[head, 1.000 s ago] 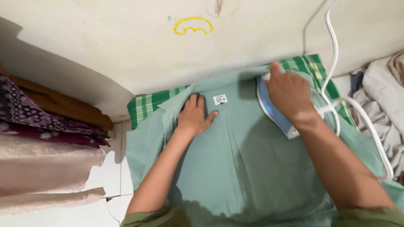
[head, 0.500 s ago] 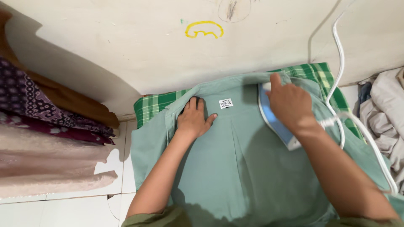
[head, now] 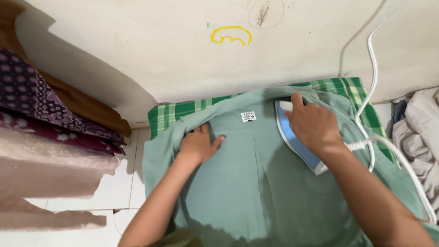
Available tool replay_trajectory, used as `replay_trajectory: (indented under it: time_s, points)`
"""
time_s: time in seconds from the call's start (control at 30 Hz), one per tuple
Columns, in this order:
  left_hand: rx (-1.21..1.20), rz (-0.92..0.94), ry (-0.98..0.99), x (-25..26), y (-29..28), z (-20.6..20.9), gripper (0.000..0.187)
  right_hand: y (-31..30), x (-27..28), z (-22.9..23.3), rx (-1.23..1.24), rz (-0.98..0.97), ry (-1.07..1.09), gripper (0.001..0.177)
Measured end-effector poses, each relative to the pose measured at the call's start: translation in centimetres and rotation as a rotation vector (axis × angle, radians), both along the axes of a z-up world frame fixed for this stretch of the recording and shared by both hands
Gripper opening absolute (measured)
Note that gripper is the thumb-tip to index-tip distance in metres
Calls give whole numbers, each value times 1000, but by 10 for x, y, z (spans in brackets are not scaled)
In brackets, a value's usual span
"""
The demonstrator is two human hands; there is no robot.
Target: The person irons a light green button-up shirt on a green checkered ironing board. They smooth the fabric with their hands, use a blue and white iron to press the sleeves and body, and reposition the shirt to iron different sections.
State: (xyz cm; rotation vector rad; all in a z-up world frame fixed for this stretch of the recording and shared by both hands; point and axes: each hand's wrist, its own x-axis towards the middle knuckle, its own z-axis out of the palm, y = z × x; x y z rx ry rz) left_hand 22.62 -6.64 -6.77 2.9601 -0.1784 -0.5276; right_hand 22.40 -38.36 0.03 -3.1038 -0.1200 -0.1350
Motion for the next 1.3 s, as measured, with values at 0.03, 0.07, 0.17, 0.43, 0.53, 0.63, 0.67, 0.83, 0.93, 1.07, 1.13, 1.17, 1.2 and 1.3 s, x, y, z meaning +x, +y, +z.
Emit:
replay_trajectory:
  time_s: [0.03, 0.07, 0.17, 0.43, 0.53, 0.63, 0.67, 0.83, 0.93, 1.07, 1.13, 1.17, 1.2, 1.3]
  points:
    - [2, 17, 4, -3, 3, -1, 98, 0, -1, 1, -6, 16, -7, 40]
    - [9, 37, -3, -3, 4, -3, 97, 3, 3, 2, -11, 40, -15, 43]
    - [15, 76, -38, 6, -2, -1, 94, 5, 16, 9, -8, 78, -32, 45]
    - [190, -33, -63, -17, -21, 9, 87, 14, 10, 7, 8, 49, 13, 39]
    - [74, -319, -268, -26, -23, 12, 70, 17, 26, 9, 54, 80, -7, 47]
    - [8, -303, -227, -21, -12, 32, 42, 18, 14, 11, 91, 95, 29, 46]
    - [25, -279, -329, -18, -7, 41, 43, 19, 8, 11, 79, 87, 63, 44]
    - [128, -31, -655, 2, 13, 70, 60, 25, 15, 11, 91, 126, 6, 49]
    - [49, 2, -496, 14, 28, 66, 44, 30, 26, 14, 127, 114, 37, 41]
    - [-124, 48, -500, 28, 42, 55, 23, 31, -1, 19, 115, 161, 123, 38]
    - [-180, 77, -491, 31, 44, 52, 24, 35, -21, 22, 96, 186, 118, 38]
    - [-196, 78, -474, 31, 43, 51, 25, 36, -18, 25, 109, 187, 122, 38]
    - [-212, 76, -457, 31, 43, 50, 26, 38, -13, 26, 124, 185, 127, 38]
    - [-316, 37, -361, 31, 45, 47, 30, 47, 10, 27, 146, 188, 99, 36]
